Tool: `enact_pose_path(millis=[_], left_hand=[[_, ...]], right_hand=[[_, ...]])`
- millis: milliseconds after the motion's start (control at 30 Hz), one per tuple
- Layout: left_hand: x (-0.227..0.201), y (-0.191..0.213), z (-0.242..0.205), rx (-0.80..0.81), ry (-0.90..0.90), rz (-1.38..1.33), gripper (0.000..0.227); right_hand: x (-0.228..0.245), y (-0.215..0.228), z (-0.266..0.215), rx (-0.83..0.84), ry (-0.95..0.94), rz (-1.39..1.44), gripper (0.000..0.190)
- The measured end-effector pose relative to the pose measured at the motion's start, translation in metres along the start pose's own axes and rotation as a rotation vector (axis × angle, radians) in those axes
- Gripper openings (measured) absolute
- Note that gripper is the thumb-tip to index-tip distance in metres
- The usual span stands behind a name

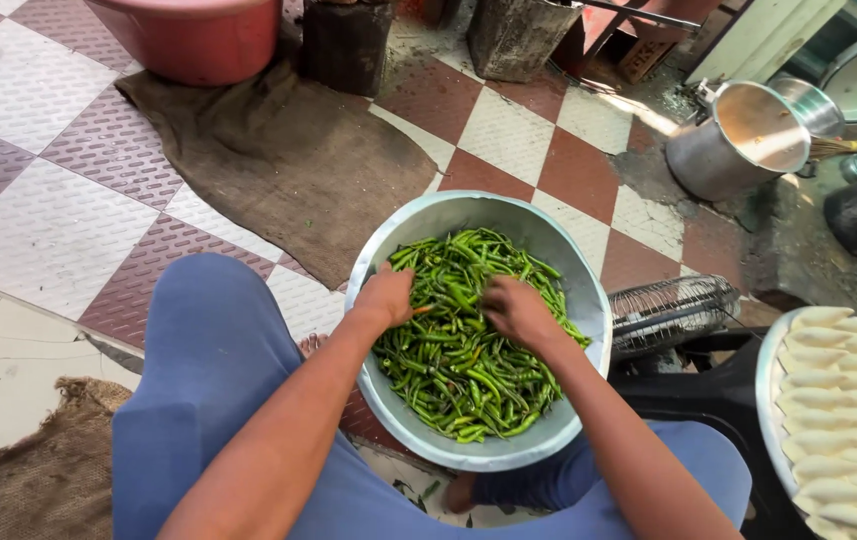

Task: Sorting green chilis in a large metal bowl.

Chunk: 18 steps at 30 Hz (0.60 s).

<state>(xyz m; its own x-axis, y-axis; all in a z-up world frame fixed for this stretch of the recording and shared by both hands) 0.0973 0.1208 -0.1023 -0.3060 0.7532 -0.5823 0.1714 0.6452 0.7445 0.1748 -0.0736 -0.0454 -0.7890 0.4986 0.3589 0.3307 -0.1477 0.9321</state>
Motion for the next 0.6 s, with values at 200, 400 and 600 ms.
enact_pose_path(millis=[200, 400, 600], left_hand=[[-0.006, -0.037, 0.022, 0.059, -0.154, -0.009, 0.032], [-0.041, -0.019, -0.024, 0.485, -0.020, -0.329, 0.032], [-0.026, -0.012, -0.035, 0.564, 0.065, -0.302, 0.039]], right_hand=[[-0.020, 0.023, -0.079, -0.022, -0.279, 0.350, 0.016], [-0.013, 0.043, -0.065, -0.008, -0.430, 0.222, 0.022], [-0.002, 0.016, 0.013, -0.203, -0.333, 0.238, 0.029]])
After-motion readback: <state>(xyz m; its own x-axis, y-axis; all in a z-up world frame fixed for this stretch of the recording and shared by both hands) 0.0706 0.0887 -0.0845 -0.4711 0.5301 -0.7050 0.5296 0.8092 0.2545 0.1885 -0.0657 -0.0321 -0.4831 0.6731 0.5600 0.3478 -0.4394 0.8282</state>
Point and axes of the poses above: each hand's wrist, its own z-axis towards the middle knuckle, its own y-axis out of the back of the hand, x = y × z, the point moved 8 cm from there along z, towards the middle knuckle, and after that the axes turned 4 degrees about -y, right-handed, at the moved point
